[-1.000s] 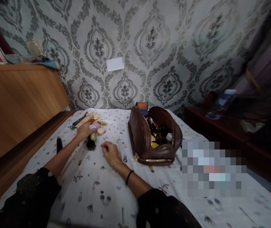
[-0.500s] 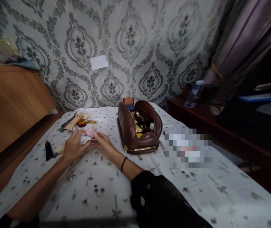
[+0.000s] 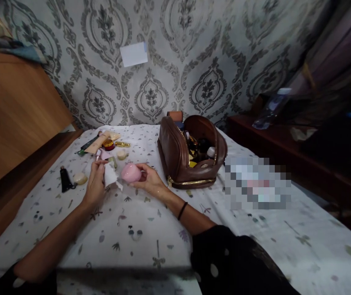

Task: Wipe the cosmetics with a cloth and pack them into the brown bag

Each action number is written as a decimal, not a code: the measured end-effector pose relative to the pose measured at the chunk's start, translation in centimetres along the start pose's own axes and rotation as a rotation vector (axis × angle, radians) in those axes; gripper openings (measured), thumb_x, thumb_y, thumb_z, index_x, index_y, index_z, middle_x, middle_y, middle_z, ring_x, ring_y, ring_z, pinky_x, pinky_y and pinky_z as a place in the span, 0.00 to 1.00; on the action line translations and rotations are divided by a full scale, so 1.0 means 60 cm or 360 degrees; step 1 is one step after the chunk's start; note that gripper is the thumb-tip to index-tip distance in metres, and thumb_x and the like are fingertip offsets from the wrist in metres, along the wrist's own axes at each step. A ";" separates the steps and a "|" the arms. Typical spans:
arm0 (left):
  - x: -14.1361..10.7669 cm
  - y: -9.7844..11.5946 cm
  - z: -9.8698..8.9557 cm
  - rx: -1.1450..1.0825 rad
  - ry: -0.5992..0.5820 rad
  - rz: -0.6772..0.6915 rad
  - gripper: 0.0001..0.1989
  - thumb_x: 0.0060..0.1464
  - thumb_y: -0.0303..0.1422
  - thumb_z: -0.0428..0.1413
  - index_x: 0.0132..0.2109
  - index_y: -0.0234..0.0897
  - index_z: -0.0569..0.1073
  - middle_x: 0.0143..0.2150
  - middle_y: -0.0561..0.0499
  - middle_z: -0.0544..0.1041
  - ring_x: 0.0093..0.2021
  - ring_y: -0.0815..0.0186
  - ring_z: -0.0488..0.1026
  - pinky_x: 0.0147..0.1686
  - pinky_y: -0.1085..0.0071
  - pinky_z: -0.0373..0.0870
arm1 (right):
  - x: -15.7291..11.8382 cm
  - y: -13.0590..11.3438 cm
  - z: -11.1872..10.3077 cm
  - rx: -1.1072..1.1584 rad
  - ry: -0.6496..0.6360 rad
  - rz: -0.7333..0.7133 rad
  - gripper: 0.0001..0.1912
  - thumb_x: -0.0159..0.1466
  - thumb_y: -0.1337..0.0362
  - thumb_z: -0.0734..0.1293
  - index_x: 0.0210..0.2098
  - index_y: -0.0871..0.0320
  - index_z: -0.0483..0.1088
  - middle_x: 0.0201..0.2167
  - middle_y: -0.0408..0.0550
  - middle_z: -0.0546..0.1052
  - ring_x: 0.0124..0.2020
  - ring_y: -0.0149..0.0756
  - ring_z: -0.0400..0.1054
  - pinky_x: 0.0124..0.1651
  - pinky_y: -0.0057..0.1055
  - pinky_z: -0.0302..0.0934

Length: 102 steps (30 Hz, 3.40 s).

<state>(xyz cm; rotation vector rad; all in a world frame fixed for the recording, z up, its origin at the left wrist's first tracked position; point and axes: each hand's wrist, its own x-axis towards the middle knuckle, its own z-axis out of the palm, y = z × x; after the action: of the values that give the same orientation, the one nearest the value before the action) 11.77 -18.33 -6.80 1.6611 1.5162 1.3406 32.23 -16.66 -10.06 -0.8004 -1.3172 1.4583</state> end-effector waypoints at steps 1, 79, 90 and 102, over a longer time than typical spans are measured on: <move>-0.003 -0.001 0.000 0.0002 0.0042 0.0066 0.16 0.68 0.45 0.43 0.52 0.40 0.65 0.51 0.47 0.71 0.50 0.60 0.70 0.51 0.65 0.67 | 0.000 0.002 0.002 -0.0051 -0.0036 0.0001 0.33 0.43 0.64 0.81 0.47 0.55 0.69 0.45 0.46 0.76 0.42 0.36 0.74 0.50 0.35 0.68; -0.019 0.008 0.010 0.0161 -0.0484 0.0462 0.24 0.68 0.45 0.46 0.61 0.35 0.69 0.51 0.42 0.80 0.51 0.57 0.77 0.53 0.60 0.73 | -0.012 -0.021 0.008 0.0298 -0.0177 0.0179 0.29 0.43 0.61 0.82 0.43 0.56 0.74 0.41 0.45 0.80 0.39 0.34 0.75 0.46 0.31 0.70; -0.017 0.012 0.011 0.0129 -0.0488 0.0471 0.23 0.69 0.46 0.44 0.55 0.36 0.74 0.46 0.45 0.80 0.47 0.60 0.76 0.50 0.63 0.72 | -0.015 -0.019 0.017 0.0370 -0.0182 0.0328 0.29 0.43 0.59 0.83 0.43 0.59 0.77 0.37 0.46 0.82 0.38 0.34 0.76 0.47 0.32 0.70; -0.030 0.005 0.023 0.0372 -0.0189 0.1069 0.13 0.68 0.35 0.48 0.51 0.38 0.75 0.48 0.44 0.75 0.50 0.60 0.72 0.51 0.61 0.72 | -0.013 -0.015 0.015 0.0151 0.0018 0.0214 0.28 0.45 0.59 0.81 0.44 0.59 0.75 0.39 0.45 0.79 0.36 0.33 0.73 0.41 0.29 0.68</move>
<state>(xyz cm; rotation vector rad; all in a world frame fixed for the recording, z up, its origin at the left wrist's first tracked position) 13.37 -19.75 -7.62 2.4962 1.1125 1.3718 31.84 -17.78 -9.10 -0.8467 -1.1954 1.6072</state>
